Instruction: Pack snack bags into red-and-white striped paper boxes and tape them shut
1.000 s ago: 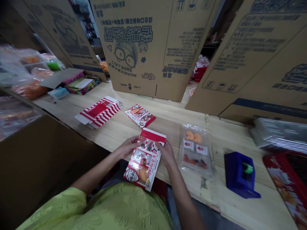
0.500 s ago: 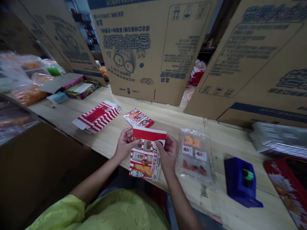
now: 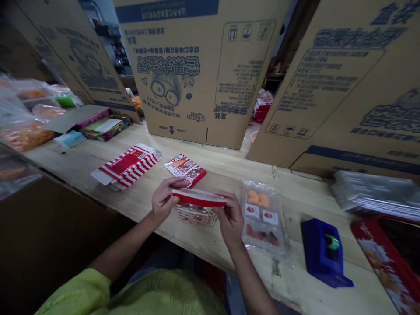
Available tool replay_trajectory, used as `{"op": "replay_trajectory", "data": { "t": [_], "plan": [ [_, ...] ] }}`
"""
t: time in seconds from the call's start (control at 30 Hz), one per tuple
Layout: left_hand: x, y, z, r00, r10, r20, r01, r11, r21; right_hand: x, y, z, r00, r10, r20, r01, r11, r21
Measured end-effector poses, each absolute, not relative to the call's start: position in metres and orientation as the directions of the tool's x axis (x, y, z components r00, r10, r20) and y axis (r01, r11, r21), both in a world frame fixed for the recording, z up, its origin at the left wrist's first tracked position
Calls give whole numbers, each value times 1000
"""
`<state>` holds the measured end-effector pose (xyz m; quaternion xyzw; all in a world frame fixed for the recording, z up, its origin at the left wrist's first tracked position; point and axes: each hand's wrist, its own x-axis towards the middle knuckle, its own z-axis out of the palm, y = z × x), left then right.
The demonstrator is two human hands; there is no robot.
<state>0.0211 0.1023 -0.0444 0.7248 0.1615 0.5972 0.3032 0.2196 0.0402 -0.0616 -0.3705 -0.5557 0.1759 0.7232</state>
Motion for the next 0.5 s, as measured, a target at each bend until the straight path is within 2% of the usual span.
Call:
{"op": "replay_trajectory", "data": {
  "t": [0.07,0.3,0.4,0.5],
  "plan": [
    [24,102,-41,209,579,788,-109,-787,607,221,40,-55,287,634,718,200,694,-692],
    [17,73,-31,207,508,836,147,-861,487,223,16,-45,211,631,747,323,676,-662],
    [20,61,-31,201,613,764,113,-789,604,220,11,-42,246,655,714,306,647,-698],
    [25,55,-31,127,692,711,5,-717,697,212,10,-40,295,707,642,211,608,-766]
  ]
}}
